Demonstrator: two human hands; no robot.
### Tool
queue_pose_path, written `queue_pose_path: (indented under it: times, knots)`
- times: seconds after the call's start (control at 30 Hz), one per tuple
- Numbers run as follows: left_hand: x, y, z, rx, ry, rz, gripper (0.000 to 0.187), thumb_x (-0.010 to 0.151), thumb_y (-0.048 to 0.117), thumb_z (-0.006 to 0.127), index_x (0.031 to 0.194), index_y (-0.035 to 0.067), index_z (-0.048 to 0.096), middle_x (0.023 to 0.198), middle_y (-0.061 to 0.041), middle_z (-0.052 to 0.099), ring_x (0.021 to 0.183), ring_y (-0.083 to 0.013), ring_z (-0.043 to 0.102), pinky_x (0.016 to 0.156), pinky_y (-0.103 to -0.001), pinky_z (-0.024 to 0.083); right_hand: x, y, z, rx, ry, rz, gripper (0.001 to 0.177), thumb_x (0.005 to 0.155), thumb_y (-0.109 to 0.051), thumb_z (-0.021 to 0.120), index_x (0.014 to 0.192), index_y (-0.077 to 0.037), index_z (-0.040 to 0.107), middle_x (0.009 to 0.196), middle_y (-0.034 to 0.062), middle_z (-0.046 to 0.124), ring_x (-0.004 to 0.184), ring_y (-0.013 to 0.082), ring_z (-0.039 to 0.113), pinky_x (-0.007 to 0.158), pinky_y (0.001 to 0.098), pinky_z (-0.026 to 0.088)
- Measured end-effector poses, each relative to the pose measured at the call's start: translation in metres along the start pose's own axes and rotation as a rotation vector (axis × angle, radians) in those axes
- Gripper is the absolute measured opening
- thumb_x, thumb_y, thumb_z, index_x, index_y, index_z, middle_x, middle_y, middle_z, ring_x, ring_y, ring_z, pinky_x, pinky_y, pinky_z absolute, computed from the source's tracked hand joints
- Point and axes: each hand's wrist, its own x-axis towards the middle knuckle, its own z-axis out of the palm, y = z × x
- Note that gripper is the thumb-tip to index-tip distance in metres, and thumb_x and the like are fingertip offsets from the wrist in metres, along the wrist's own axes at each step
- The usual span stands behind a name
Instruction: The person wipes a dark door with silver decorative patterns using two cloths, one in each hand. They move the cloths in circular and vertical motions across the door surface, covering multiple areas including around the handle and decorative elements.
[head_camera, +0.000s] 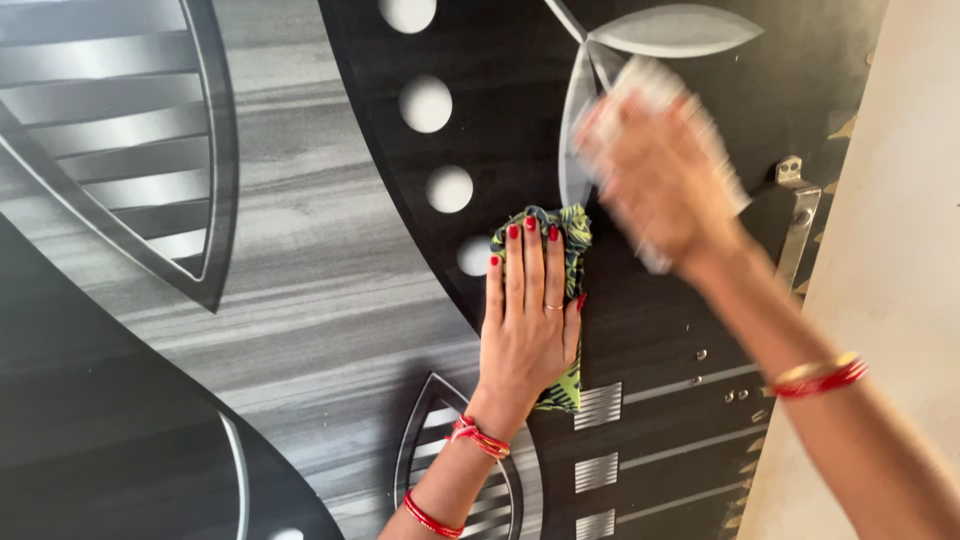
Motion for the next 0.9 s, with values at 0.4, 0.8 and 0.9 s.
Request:
queue_pose_path:
  times: [0.4,0.8,0.9]
  knots:
    - [0.0,-0.001,0.0,-0.05,0.029,0.034,0.069,0.102,0.032,0.049,0.161,0.002,0.032,0.167,-0.021,0.031,0.156,-0.0363,0.028,0.127,-0.048,0.023,-0.111,0.132,-0.046,0.421,0.236,0.361,0.052,0.102,-0.006,0.053,0.153,-0.014,0.049,0.164,0.0178,0.037,0.159,0.0328,0.024,0.132,0.0521,0.012]
    - [0.001,0.003,0.0,-0.071,0.043,0.061,0.068,0.102,0.028,0.05,0.162,0.001,0.03,0.167,-0.021,0.032,0.156,-0.0357,0.03,0.129,-0.048,0.024,-0.32,-0.022,0.025,0.215,0.082,0.422,0.045,0.103,-0.017,0.054,0.146,-0.005,0.055,0.156,0.0233,0.047,0.155,0.0391,0.036,0.126,0.0455,0.03]
    - [0.001,0.004,-0.002,-0.09,0.039,0.069,0.069,0.102,0.028,0.05,0.162,0.001,0.03,0.167,-0.021,0.032,0.156,-0.0352,0.03,0.129,-0.048,0.024,-0.304,-0.05,0.034,0.246,-0.025,0.295,0.043,0.1,-0.015,0.052,0.143,-0.01,0.057,0.155,0.0219,0.048,0.152,0.0372,0.039,0.128,0.0486,0.027]
